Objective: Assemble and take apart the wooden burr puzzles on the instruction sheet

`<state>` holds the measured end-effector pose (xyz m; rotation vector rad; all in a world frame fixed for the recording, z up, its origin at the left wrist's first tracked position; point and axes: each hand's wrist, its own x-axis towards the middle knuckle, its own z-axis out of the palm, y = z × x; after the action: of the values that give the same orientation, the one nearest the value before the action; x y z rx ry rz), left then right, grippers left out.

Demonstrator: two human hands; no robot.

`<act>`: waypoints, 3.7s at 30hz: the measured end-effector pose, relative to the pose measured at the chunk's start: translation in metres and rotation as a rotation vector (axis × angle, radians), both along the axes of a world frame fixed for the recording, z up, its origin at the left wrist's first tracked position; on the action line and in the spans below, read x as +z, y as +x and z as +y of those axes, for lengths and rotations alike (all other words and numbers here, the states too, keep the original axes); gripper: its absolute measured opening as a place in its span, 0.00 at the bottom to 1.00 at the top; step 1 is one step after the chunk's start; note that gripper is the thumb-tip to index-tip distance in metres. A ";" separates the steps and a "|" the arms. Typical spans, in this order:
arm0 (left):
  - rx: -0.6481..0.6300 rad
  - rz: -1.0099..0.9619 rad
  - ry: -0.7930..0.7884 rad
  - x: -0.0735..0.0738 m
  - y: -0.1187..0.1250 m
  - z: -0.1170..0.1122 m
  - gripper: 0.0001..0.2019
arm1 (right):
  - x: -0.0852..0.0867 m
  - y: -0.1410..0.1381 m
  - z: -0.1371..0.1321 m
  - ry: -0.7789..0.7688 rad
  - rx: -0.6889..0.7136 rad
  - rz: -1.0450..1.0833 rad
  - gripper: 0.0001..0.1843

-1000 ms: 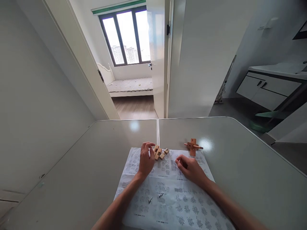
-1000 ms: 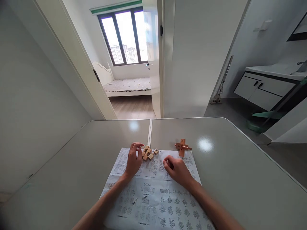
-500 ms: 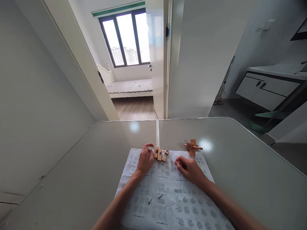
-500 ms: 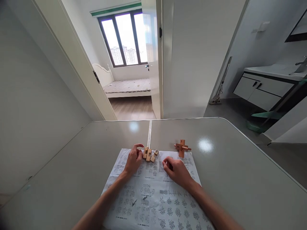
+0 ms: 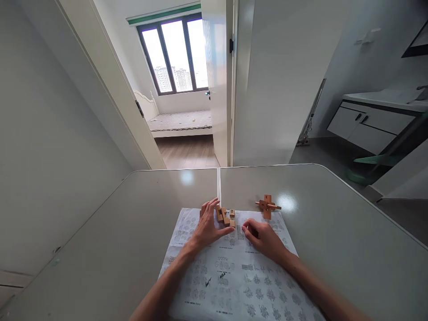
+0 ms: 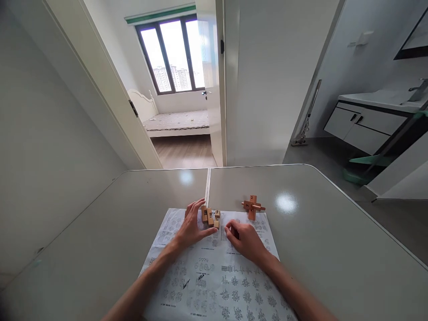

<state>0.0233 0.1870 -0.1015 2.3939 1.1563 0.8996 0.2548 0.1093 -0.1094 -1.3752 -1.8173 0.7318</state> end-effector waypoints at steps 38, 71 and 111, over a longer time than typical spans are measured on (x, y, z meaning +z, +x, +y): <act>-0.043 0.051 -0.082 -0.001 0.005 -0.003 0.43 | -0.003 -0.001 0.001 0.034 0.016 -0.067 0.15; 0.045 0.083 0.007 -0.001 0.006 -0.002 0.43 | -0.003 -0.001 0.002 0.029 0.018 -0.100 0.10; 0.324 -0.079 -0.082 0.004 -0.007 0.012 0.26 | -0.009 -0.002 -0.001 0.245 0.110 -0.226 0.19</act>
<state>0.0163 0.1990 -0.0978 2.1219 1.5456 1.0111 0.2530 0.1080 -0.1181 -1.2428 -2.0949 0.4024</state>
